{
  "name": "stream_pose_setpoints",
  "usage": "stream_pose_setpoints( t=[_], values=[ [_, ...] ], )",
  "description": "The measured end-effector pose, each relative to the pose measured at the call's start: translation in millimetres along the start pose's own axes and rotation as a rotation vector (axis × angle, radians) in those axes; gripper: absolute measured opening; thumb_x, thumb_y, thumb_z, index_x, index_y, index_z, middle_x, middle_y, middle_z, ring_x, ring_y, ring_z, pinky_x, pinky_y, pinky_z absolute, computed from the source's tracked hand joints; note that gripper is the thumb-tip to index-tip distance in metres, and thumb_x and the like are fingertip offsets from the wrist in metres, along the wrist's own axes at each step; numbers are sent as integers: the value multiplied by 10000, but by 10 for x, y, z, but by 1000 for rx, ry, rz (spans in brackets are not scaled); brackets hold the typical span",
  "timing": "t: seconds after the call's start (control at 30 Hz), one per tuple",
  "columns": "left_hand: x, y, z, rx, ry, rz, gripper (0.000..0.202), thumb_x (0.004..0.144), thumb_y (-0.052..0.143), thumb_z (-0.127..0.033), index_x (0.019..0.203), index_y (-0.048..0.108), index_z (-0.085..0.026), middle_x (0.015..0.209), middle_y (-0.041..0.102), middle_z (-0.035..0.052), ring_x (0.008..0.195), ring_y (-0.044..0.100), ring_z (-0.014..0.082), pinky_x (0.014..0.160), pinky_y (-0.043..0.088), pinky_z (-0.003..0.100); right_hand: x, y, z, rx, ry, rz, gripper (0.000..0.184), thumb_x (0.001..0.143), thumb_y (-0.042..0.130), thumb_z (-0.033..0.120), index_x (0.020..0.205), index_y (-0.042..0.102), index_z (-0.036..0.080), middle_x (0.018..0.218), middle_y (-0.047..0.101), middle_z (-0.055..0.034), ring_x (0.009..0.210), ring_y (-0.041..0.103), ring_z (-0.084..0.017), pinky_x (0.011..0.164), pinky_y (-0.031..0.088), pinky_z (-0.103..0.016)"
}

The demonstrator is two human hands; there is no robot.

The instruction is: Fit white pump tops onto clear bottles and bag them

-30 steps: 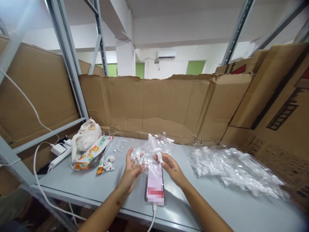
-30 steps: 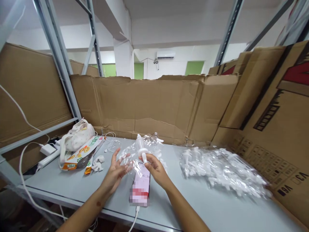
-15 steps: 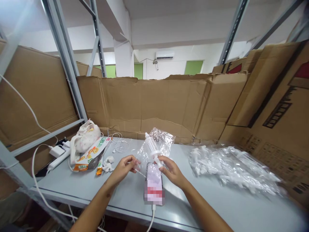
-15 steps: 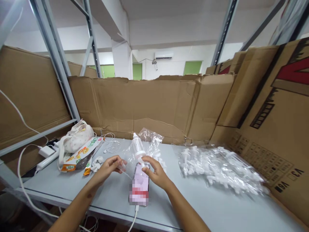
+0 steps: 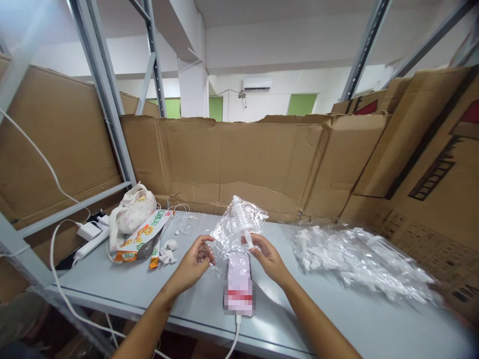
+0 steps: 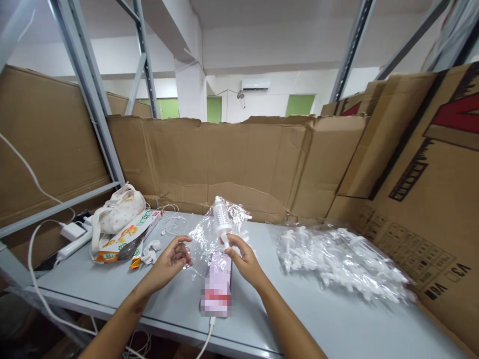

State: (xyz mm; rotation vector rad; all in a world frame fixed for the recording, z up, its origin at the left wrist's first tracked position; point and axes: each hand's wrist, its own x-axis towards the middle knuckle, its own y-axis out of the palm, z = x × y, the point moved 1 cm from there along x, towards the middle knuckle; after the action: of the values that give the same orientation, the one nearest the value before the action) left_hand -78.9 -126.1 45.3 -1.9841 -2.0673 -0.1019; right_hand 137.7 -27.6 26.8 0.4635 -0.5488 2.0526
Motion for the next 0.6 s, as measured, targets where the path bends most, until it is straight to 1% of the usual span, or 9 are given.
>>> stream_pose_setpoints(
  t=[0.13, 0.23, 0.27, 0.33, 0.4, 0.43, 0.5, 0.53, 0.6],
  values=[
    [-79, -21, -1, -19, -16, 39, 548, 679, 479, -97, 1207, 410, -228, 893, 546, 19, 759, 603, 126, 779, 471, 304, 22, 11, -38, 80, 13, -3, 289, 865, 515, 370, 1140, 534, 281, 1161, 574, -65, 1087, 535, -228, 953, 385, -403],
    [-119, -14, 18, -46, -34, 22, 525, 694, 498, -119, 1204, 434, -225, 920, 568, 34, 776, 619, 136, 786, 486, 313, 35, 22, -83, 107, 35, -20, 301, 850, 535, 373, 1131, 548, 264, 1137, 586, -68, 1078, 545, -227, 934, 404, -383],
    [-124, -13, 27, -47, -43, -9, 485, 701, 505, -134, 1177, 460, -213, 900, 580, 34, 771, 624, 140, 778, 493, 311, 42, 20, -101, 106, 50, -29, 308, 843, 542, 377, 1129, 550, 261, 1121, 592, -69, 1027, 573, -225, 889, 435, -372],
    [-121, -17, 49, -42, -67, -94, 392, 710, 516, -171, 1102, 515, -182, 851, 605, 36, 745, 631, 147, 747, 508, 306, 56, -3, -125, 66, 96, -54, 327, 834, 548, 391, 1133, 548, 258, 1015, 624, -64, 809, 635, -203, 713, 493, -339],
    [-111, -32, 67, -30, -77, -192, 350, 719, 524, -218, 1063, 542, -159, 827, 625, 42, 722, 637, 156, 714, 518, 305, 61, -50, -94, -32, 123, -95, 338, 832, 545, 396, 1141, 544, 258, 858, 637, -42, 558, 595, -157, 535, 467, -300],
    [-106, -42, 75, -20, -74, -242, 354, 724, 528, -247, 1064, 546, -152, 824, 631, 44, 714, 639, 160, 703, 521, 306, 52, -75, -48, -92, 117, -115, 335, 832, 544, 391, 1141, 547, 261, 796, 631, -31, 480, 549, -138, 489, 444, -291],
    [-103, -57, 88, 9, -60, -331, 385, 738, 529, -312, 1082, 548, -140, 817, 641, 48, 715, 642, 169, 698, 522, 309, -4, -106, 115, -214, 58, -133, 312, 832, 548, 363, 1130, 568, 272, 787, 627, -32, 452, 504, -127, 493, 437, -299],
    [-105, -61, 95, 26, -55, -367, 405, 746, 526, -342, 1092, 549, -133, 811, 645, 49, 719, 642, 172, 697, 521, 308, -57, -101, 223, -269, 24, -114, 298, 833, 551, 343, 1122, 582, 282, 810, 632, -38, 473, 505, -133, 524, 445, -311],
    [-111, -58, 117, 67, -45, -421, 437, 766, 510, -386, 1110, 552, -120, 780, 647, 47, 718, 635, 172, 688, 517, 299, -211, -36, 469, -346, -56, 10, 285, 840, 545, 304, 1120, 597, 309, 915, 653, -58, 522, 530, -151, 586, 456, -336]
  ],
)
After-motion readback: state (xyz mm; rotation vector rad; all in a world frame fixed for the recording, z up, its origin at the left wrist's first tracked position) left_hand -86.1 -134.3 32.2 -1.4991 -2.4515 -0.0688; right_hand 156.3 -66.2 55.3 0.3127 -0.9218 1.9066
